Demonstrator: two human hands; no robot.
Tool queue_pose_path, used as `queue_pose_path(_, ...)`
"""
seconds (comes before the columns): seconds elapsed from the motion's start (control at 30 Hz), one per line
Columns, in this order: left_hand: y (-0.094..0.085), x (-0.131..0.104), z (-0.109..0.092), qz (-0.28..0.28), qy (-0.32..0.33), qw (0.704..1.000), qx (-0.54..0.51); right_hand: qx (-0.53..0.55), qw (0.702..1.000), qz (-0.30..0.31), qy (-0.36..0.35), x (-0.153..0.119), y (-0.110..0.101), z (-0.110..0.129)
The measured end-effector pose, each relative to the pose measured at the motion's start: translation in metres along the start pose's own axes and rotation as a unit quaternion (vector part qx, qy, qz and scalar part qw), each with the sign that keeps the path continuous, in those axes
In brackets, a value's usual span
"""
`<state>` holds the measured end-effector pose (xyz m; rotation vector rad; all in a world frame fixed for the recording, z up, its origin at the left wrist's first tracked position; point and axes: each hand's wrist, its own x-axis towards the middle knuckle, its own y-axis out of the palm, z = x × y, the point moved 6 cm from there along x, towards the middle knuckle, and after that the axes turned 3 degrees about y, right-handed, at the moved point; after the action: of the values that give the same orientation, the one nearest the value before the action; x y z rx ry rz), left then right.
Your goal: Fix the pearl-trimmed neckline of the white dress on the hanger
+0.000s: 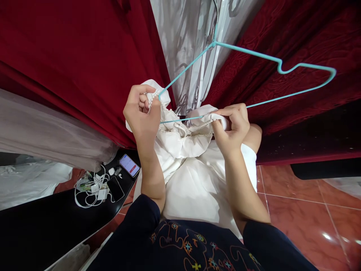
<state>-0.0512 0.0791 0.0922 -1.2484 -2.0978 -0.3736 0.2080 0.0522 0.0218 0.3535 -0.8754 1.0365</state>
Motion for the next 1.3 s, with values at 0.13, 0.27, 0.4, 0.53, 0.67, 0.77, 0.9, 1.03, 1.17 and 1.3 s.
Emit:
queue_pose_path(0.13,0.004,-0.007,-0.005,0.037,0.022,0.999,-0.005,0.007,1.0,-0.003,-0.008,-0.001,0.002,-0.001)
queue_pose_path(0.27,0.013,-0.012,-0.005,0.089,0.024,0.995,-0.025,-0.024,1.0,-0.004,-0.01,0.0,0.002,0.0)
queue_pose_path(0.4,0.01,-0.027,-0.003,0.078,-0.015,0.992,-0.1,-0.037,0.999,-0.003,-0.012,0.0,0.001,0.0)
queue_pose_path(0.53,0.022,-0.057,0.015,0.212,-0.186,0.951,-0.129,-0.053,0.999,-0.007,-0.006,0.0,0.002,-0.002)
queue_pose_path(0.67,0.029,-0.073,0.028,0.293,-0.282,0.904,-0.129,-0.054,0.998,-0.009,-0.011,-0.001,0.003,-0.003)
queue_pose_path(0.77,0.03,-0.077,0.034,0.315,-0.302,0.894,-0.101,-0.053,0.999,-0.007,-0.001,-0.001,0.003,-0.004)
queue_pose_path(0.9,0.033,-0.088,0.038,0.384,-0.28,0.877,-0.067,-0.058,0.998,-0.006,0.009,-0.002,0.005,-0.003)
queue_pose_path(1.03,0.034,-0.092,0.046,0.353,-0.314,0.875,-0.108,-0.041,0.999,-0.013,-0.005,-0.003,0.006,0.001)
queue_pose_path(1.17,0.047,-0.089,0.041,0.258,-0.342,0.861,-0.274,-0.033,0.999,-0.011,0.001,-0.002,0.009,-0.001)
queue_pose_path(1.3,0.061,-0.092,0.027,0.129,-0.359,0.83,-0.408,-0.024,1.0,-0.004,0.013,-0.001,0.01,-0.004)
